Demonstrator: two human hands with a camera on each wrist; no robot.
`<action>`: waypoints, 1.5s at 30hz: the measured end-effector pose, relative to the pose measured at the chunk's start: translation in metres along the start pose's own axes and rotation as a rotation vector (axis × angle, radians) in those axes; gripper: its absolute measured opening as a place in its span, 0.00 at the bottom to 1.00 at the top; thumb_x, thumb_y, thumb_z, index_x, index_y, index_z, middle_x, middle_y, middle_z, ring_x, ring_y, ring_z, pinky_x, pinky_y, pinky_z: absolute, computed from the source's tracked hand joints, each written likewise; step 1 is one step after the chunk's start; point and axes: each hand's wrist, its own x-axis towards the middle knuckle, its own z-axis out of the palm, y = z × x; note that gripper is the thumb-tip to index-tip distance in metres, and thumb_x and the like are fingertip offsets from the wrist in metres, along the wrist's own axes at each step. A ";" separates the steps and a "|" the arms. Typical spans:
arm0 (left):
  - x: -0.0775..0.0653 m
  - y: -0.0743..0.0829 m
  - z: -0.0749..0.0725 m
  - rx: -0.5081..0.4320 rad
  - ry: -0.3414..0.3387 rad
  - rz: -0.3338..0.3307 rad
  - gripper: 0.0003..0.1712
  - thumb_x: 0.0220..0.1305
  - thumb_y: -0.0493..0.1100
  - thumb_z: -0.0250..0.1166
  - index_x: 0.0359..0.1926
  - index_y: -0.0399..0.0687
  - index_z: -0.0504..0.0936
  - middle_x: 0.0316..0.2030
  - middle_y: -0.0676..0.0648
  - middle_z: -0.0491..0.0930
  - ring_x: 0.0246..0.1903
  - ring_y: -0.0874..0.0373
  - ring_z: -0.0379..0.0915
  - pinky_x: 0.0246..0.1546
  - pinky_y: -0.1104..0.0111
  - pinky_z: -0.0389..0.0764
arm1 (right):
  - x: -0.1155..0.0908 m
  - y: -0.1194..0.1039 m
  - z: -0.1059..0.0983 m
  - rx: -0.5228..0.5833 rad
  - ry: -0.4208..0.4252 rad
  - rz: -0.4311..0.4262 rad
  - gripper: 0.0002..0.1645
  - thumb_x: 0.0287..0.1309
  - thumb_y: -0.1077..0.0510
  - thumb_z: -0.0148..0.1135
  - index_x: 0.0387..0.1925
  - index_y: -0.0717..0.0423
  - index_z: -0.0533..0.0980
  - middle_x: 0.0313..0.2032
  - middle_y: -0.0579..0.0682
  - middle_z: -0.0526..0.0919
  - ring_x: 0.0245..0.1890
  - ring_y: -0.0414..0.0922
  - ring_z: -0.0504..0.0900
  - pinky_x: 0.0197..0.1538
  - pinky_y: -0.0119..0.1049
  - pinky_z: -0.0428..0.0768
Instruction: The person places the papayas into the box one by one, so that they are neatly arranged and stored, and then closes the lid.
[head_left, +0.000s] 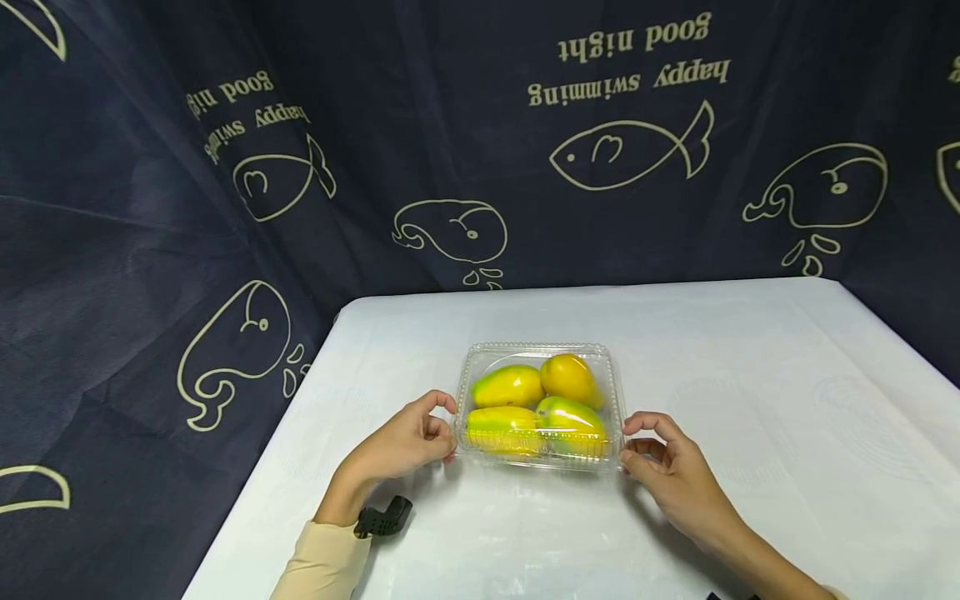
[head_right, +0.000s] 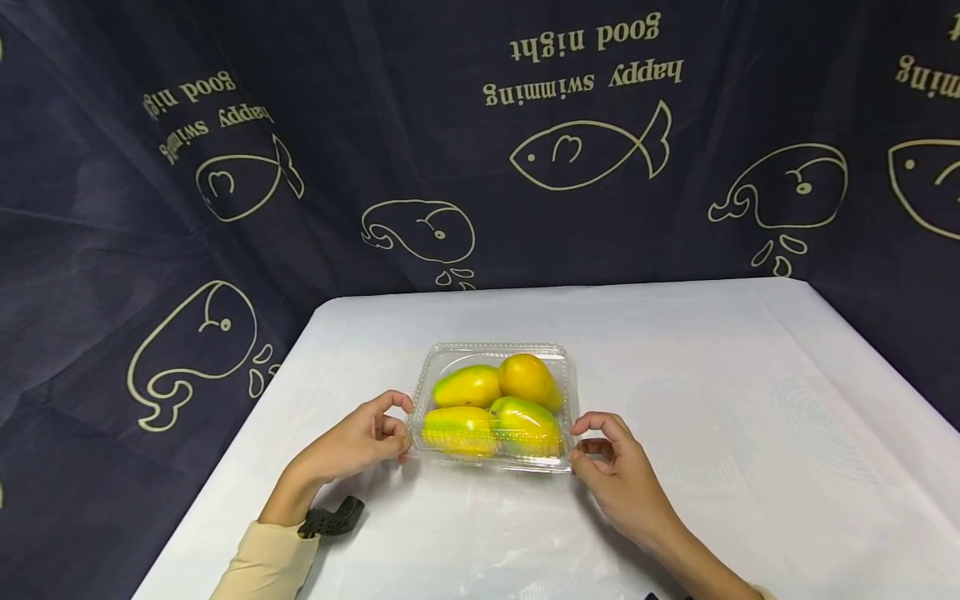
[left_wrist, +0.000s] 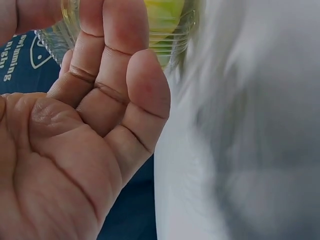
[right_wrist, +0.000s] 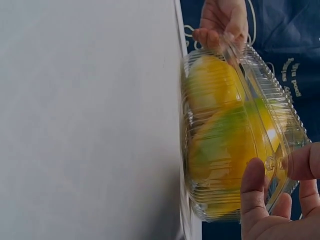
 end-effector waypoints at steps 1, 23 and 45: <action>0.000 0.000 0.000 -0.006 -0.001 -0.001 0.21 0.65 0.34 0.62 0.55 0.42 0.65 0.26 0.43 0.79 0.21 0.60 0.67 0.19 0.76 0.64 | 0.000 0.000 0.000 -0.001 -0.001 0.004 0.14 0.66 0.69 0.58 0.52 0.65 0.69 0.56 0.44 0.69 0.43 0.37 0.80 0.41 0.33 0.86; 0.002 0.000 0.001 -0.101 -0.015 -0.030 0.22 0.65 0.32 0.62 0.56 0.40 0.64 0.25 0.45 0.80 0.29 0.51 0.78 0.25 0.71 0.72 | -0.002 -0.002 0.001 0.000 0.042 0.051 0.16 0.63 0.72 0.58 0.52 0.64 0.71 0.54 0.42 0.72 0.43 0.34 0.79 0.41 0.29 0.84; 0.001 0.002 -0.001 -0.090 -0.029 -0.043 0.23 0.63 0.32 0.62 0.55 0.39 0.63 0.25 0.46 0.78 0.30 0.51 0.79 0.27 0.72 0.73 | 0.003 -0.001 0.005 -0.007 0.059 0.062 0.15 0.62 0.70 0.60 0.50 0.63 0.73 0.53 0.42 0.72 0.47 0.37 0.80 0.41 0.27 0.83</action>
